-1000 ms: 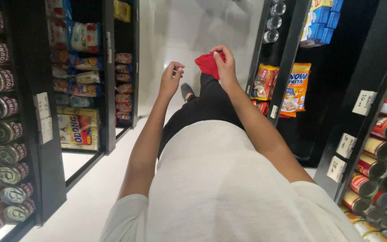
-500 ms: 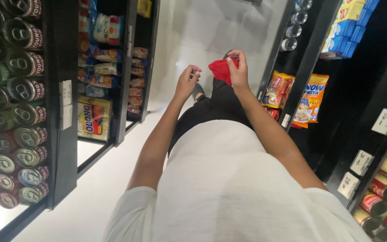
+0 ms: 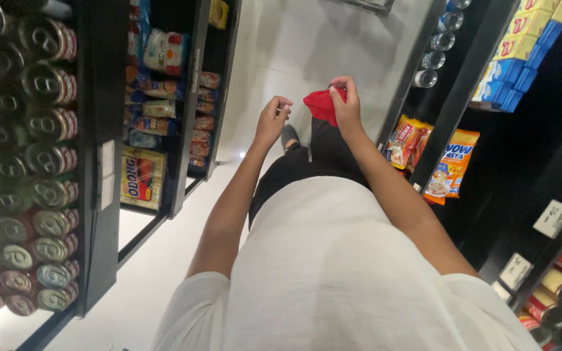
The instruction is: Cleaning canned goods and shelving units using a red cloth in a retail or storage setting.
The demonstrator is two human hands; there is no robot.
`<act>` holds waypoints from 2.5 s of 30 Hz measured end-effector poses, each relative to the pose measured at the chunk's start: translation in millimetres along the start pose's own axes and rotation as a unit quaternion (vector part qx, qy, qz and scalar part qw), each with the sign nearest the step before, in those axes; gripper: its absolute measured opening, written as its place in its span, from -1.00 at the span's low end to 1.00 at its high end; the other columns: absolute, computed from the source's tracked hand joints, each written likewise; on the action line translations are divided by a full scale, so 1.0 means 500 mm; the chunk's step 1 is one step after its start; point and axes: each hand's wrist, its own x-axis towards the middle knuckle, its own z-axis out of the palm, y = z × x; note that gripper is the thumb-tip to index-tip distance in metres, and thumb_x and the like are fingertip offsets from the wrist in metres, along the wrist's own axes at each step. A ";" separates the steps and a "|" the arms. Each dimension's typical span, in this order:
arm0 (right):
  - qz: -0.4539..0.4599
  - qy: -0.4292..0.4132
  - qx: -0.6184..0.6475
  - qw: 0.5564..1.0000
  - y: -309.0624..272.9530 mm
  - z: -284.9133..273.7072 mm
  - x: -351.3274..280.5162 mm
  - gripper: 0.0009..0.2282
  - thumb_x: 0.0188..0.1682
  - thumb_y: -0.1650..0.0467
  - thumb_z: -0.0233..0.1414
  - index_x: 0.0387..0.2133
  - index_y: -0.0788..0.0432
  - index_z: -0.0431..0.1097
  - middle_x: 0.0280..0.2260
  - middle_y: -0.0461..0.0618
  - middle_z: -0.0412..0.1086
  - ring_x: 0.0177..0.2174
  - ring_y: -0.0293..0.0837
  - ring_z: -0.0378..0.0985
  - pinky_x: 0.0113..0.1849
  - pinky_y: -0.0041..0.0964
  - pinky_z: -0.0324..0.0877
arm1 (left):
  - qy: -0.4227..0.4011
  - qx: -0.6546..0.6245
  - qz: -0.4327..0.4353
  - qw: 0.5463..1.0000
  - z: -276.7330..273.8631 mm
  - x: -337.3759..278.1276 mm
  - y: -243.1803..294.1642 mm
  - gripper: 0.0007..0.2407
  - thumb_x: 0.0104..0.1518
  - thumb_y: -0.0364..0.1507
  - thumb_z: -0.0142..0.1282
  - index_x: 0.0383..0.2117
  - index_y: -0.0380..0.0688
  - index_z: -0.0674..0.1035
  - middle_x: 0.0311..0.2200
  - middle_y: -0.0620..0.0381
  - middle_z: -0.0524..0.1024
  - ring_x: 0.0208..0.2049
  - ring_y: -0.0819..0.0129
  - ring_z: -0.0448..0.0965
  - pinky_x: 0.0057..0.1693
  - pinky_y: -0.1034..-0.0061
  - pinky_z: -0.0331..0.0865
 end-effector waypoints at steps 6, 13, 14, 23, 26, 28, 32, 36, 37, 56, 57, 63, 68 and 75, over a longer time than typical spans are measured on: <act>0.020 0.000 -0.026 0.999 0.014 -0.020 0.076 -0.92 0.09 0.43 0.03 -0.18 0.04 0.36 -0.27 -0.05 0.36 -0.17 -0.12 0.42 0.00 -0.16 0.27 | -0.003 0.002 -0.032 0.999 0.020 0.083 0.025 -0.90 0.33 -0.44 -0.02 -0.17 -0.01 0.57 -0.37 0.09 0.55 -0.35 0.26 0.65 -0.10 0.35 0.51; 0.047 0.010 -0.022 0.999 0.009 -0.090 0.208 -0.92 0.09 0.42 0.01 -0.18 0.02 0.36 -0.28 -0.08 0.36 -0.22 -0.15 0.39 -0.03 -0.16 0.28 | -0.018 0.018 -0.037 0.999 0.083 0.224 0.087 -0.90 0.34 -0.43 -0.02 -0.16 0.01 0.56 -0.35 0.10 0.55 -0.34 0.27 0.65 -0.08 0.33 0.51; 0.051 0.015 -0.015 0.998 0.004 -0.102 0.229 -0.92 0.09 0.41 0.00 -0.18 0.01 0.36 -0.27 -0.08 0.35 -0.20 -0.15 0.38 -0.01 -0.17 0.27 | -0.020 0.024 -0.039 0.999 0.094 0.248 0.098 -0.90 0.34 -0.43 -0.02 -0.16 0.01 0.56 -0.35 0.10 0.56 -0.33 0.28 0.65 -0.07 0.33 0.51; 0.089 0.047 0.004 0.995 0.052 -0.259 0.447 -0.91 0.09 0.38 0.00 -0.16 -0.01 0.36 -0.22 -0.08 0.37 -0.15 -0.18 0.38 0.04 -0.19 0.24 | -0.023 0.046 -0.013 0.999 0.214 0.471 0.189 -0.92 0.32 -0.45 0.00 -0.18 -0.01 0.56 -0.39 0.06 0.55 -0.38 0.19 0.66 -0.10 0.30 0.53; 0.104 0.065 0.008 0.992 0.087 -0.305 0.510 -0.91 0.08 0.37 0.01 -0.17 -0.02 0.37 -0.22 -0.09 0.39 -0.14 -0.18 0.40 0.05 -0.17 0.24 | -0.021 0.057 0.002 0.998 0.252 0.532 0.213 -0.92 0.32 -0.46 0.01 -0.18 -0.03 0.56 -0.40 0.05 0.56 -0.39 0.18 0.66 -0.11 0.29 0.53; 0.115 0.080 0.012 0.990 0.103 -0.332 0.539 -0.91 0.07 0.37 0.01 -0.18 -0.01 0.38 -0.21 -0.08 0.40 -0.12 -0.17 0.40 0.06 -0.15 0.23 | -0.019 0.063 0.008 0.998 0.268 0.560 0.230 -0.92 0.31 -0.47 0.01 -0.17 -0.05 0.56 -0.39 0.02 0.57 -0.40 0.15 0.66 -0.12 0.27 0.52; 0.119 0.110 0.002 0.987 0.107 -0.378 0.597 -0.92 0.08 0.38 0.01 -0.19 0.00 0.38 -0.22 -0.06 0.39 -0.11 -0.16 0.39 0.08 -0.15 0.21 | -0.020 0.077 0.003 0.997 0.289 0.614 0.257 -0.92 0.31 -0.47 0.01 -0.21 0.02 0.56 -0.41 0.14 0.56 -0.41 0.24 0.67 -0.14 0.36 0.53; 0.120 0.119 0.000 0.986 0.121 -0.393 0.639 -0.93 0.09 0.39 0.00 -0.20 0.01 0.38 -0.23 -0.07 0.38 -0.11 -0.17 0.38 0.08 -0.16 0.19 | -0.029 0.084 0.012 0.996 0.290 0.649 0.282 -0.93 0.30 -0.47 0.04 -0.22 0.04 0.57 -0.40 0.11 0.55 -0.40 0.20 0.68 -0.14 0.35 0.54; 0.122 0.123 0.000 0.985 0.115 -0.392 0.647 -0.93 0.09 0.39 0.00 -0.20 0.01 0.38 -0.23 -0.07 0.38 -0.11 -0.17 0.38 0.08 -0.16 0.19 | -0.033 0.084 0.013 0.996 0.285 0.668 0.280 -0.93 0.30 -0.47 0.04 -0.22 0.04 0.57 -0.40 0.11 0.55 -0.40 0.20 0.68 -0.14 0.35 0.54; 0.207 0.122 0.151 0.959 0.047 -0.193 0.882 -0.87 0.01 0.44 -0.14 -0.29 0.15 0.38 -0.28 -0.08 0.41 -0.28 -0.25 0.38 -0.13 -0.41 0.32 | -0.029 0.026 -0.017 0.999 0.002 1.000 0.325 -0.90 0.21 -0.58 -0.01 -0.24 -0.16 0.54 -0.36 0.19 0.50 -0.39 0.48 0.51 -0.21 0.59 0.45; 0.210 0.130 0.167 0.954 0.036 -0.176 0.904 -0.87 0.02 0.45 -0.14 -0.28 0.15 0.37 -0.29 -0.06 0.42 -0.32 -0.26 0.41 -0.18 -0.40 0.38 | -0.034 0.027 -0.013 0.999 -0.017 1.013 0.323 -0.91 0.22 -0.58 -0.01 -0.24 -0.16 0.53 -0.37 0.19 0.49 -0.38 0.48 0.51 -0.20 0.58 0.44; 0.193 0.120 0.212 0.950 0.005 -0.106 1.002 -0.86 0.05 0.37 -0.08 -0.26 0.18 0.36 -0.22 -0.01 0.45 -0.24 -0.19 0.45 -0.10 -0.33 0.37 | -0.029 0.129 -0.025 0.991 -0.108 1.066 0.354 -0.92 0.20 -0.53 0.00 -0.25 -0.13 0.54 -0.39 0.20 0.53 -0.41 0.46 0.50 -0.20 0.56 0.39; 0.215 0.119 0.213 0.946 0.007 -0.082 1.050 -0.87 0.04 0.38 -0.07 -0.26 0.17 0.37 -0.23 -0.04 0.45 -0.23 -0.21 0.43 -0.08 -0.34 0.35 | -0.022 0.168 -0.060 0.984 -0.119 1.103 0.379 -0.90 0.21 -0.50 -0.01 -0.23 -0.08 0.55 -0.32 0.22 0.52 -0.37 0.44 0.47 -0.17 0.54 0.38; 0.186 0.073 0.202 0.959 0.026 -0.081 1.144 -0.86 0.06 0.40 -0.09 -0.26 0.20 0.38 -0.28 -0.03 0.41 -0.28 -0.23 0.38 -0.12 -0.36 0.32 | 0.007 0.214 -0.005 0.977 -0.075 1.153 0.366 -0.91 0.16 -0.54 0.08 -0.25 -0.07 0.52 -0.30 0.22 0.42 -0.40 0.41 0.46 -0.19 0.50 0.39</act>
